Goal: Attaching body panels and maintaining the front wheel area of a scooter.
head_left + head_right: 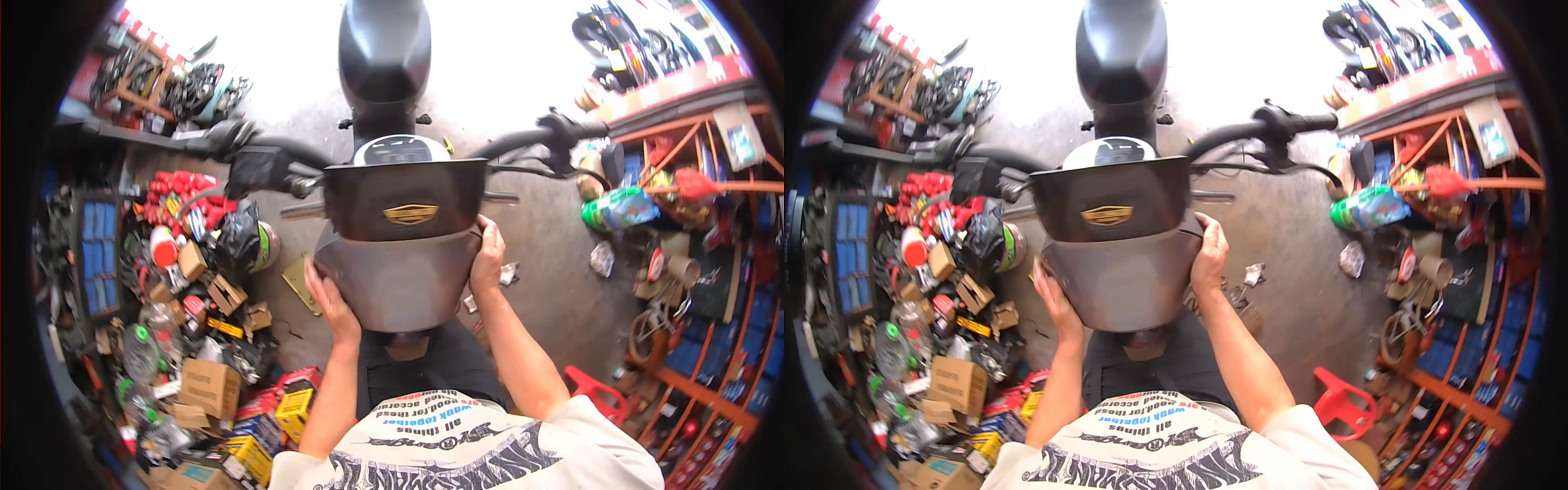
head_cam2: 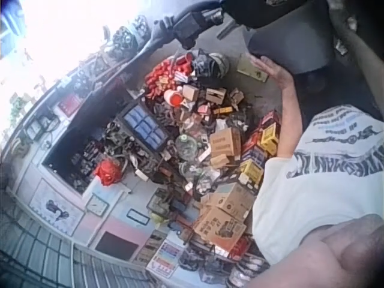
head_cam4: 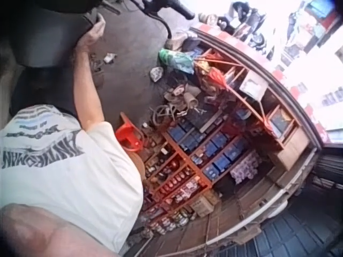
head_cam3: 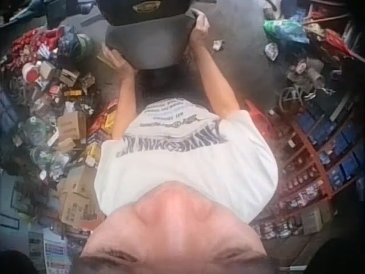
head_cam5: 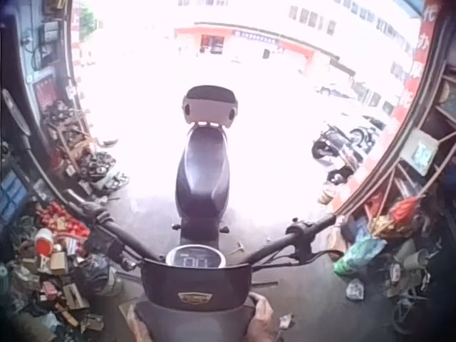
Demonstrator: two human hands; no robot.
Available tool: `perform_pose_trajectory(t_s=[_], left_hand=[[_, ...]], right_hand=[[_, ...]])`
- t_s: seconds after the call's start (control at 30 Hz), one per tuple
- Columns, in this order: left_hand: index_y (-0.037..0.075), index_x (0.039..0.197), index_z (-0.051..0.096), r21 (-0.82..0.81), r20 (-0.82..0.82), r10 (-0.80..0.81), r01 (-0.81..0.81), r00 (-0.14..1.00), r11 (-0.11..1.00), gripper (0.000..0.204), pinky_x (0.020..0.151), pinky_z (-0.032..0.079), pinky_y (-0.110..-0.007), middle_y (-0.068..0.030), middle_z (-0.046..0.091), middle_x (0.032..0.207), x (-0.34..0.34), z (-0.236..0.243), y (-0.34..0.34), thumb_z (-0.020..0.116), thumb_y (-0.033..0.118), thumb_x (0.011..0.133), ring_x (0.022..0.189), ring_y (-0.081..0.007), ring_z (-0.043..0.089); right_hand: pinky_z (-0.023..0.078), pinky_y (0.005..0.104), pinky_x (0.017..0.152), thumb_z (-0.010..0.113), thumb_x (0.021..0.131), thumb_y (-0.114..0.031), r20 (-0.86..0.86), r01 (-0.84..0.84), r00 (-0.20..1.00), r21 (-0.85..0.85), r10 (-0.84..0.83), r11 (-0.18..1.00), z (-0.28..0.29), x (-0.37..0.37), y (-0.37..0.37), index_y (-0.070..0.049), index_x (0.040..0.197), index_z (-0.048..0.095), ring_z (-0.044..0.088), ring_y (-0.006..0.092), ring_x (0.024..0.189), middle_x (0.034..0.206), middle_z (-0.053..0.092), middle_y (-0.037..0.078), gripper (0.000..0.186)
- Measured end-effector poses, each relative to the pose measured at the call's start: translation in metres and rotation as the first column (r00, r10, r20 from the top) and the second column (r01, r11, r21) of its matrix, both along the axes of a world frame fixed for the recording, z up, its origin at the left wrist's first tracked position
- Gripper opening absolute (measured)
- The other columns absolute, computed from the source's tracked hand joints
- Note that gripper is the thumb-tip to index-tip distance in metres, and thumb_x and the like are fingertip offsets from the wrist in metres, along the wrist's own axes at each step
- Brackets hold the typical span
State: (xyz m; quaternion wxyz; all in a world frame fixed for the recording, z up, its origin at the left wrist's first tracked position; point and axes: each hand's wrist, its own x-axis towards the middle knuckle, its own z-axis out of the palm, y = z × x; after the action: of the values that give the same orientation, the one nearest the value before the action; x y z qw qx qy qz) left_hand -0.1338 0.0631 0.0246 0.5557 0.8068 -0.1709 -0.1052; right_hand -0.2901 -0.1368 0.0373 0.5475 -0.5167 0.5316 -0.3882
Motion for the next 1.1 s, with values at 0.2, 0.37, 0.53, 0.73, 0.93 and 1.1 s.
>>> perform_pose_trajectory(t_s=[0.2, 0.37, 0.53, 0.73, 0.93, 1.1], left_hand=[[0.011, 0.145, 0.031, -0.22, -0.855, -0.085, -0.21, 0.512, 0.953, 0.06, 0.11, 0.03, -0.045, -0.013, 0.029, 0.15, -0.064, 0.045, 0.009, 0.025, 0.049, 0.1, 0.136, -0.0309, 0.033], [0.018, 0.143, 0.037, -0.258, -0.949, -0.18, -0.307, 0.259, 0.916, 0.067, 0.101, 0.036, -0.062, -0.0096, 0.037, 0.146, -0.071, 0.06, -0.011, 0.029, 0.06, 0.091, 0.133, -0.0361, 0.036], [0.016, 0.14, 0.04, -0.229, -0.959, -0.152, -0.338, 0.239, 0.913, 0.066, 0.102, 0.033, -0.063, -0.0127, 0.039, 0.143, -0.081, 0.071, -0.037, 0.028, 0.057, 0.09, 0.131, -0.0375, 0.037], [0.02, 0.137, 0.046, 0.019, -0.973, 0.106, -0.386, 0.207, 0.922, 0.063, 0.103, 0.033, -0.062, -0.0091, 0.043, 0.141, -0.076, 0.067, -0.041, 0.027, 0.056, 0.089, 0.13, -0.0353, 0.039], [0.017, 0.137, 0.045, -0.045, -0.97, 0.057, -0.403, 0.238, 0.914, 0.063, 0.107, 0.027, -0.064, -0.0125, 0.04, 0.144, -0.073, 0.064, -0.035, 0.026, 0.055, 0.092, 0.135, -0.0365, 0.033], [0.016, 0.136, 0.047, 0.017, -0.964, 0.141, -0.477, 0.225, 0.879, 0.061, 0.107, 0.028, -0.063, -0.0122, 0.041, 0.143, -0.073, 0.066, -0.039, 0.027, 0.052, 0.091, 0.135, -0.0362, 0.034]], right_hand=[[0.041, 0.0284, 0.097, 0.048, 0.096, -0.011, 0.186, -0.087, 0.981, 0.126, 0.063, 0.988, -0.016, -0.046, 0.0, 0.002, 0.115, 0.06, 0.058, 0.0174, 0.106, 0.109, 0.065, 0.01, 0.026], [0.034, 0.0397, 0.107, 0.068, 0.079, -0.012, -0.003, -0.329, 0.942, -0.188, 0.335, 0.925, 0.002, -0.071, 0.01, -0.008, 0.131, 0.052, 0.045, 0.0316, 0.126, 0.136, 0.049, 0.015, 0.055], [0.029, 0.0479, 0.109, 0.075, 0.072, -0.024, -0.077, -0.384, 0.923, -0.273, 0.377, 0.882, 0.009, -0.067, 0.006, -0.013, 0.137, 0.047, 0.043, 0.0373, 0.126, 0.141, 0.042, 0.016, 0.071], [0.03, 0.0464, 0.108, 0.075, 0.071, -0.023, -0.142, -0.379, 0.925, -0.257, 0.353, 0.889, 0.011, -0.065, 0.003, -0.013, 0.136, 0.048, 0.042, 0.0378, 0.126, 0.139, 0.043, 0.017, 0.072], [0.025, 0.0539, 0.11, 0.077, 0.066, -0.025, -0.26, -0.577, 0.813, -0.473, 0.521, 0.666, 0.052, -0.03, -0.02, -0.015, 0.133, 0.051, 0.039, 0.0331, 0.128, 0.135, 0.047, 0.01, 0.073], [0.025, 0.0569, 0.107, 0.077, 0.065, -0.028, -0.271, -0.59, 0.805, -0.459, 0.527, 0.664, 0.05, -0.021, -0.017, -0.015, 0.129, 0.052, 0.04, 0.0311, 0.126, 0.129, 0.051, 0.004, 0.071]])
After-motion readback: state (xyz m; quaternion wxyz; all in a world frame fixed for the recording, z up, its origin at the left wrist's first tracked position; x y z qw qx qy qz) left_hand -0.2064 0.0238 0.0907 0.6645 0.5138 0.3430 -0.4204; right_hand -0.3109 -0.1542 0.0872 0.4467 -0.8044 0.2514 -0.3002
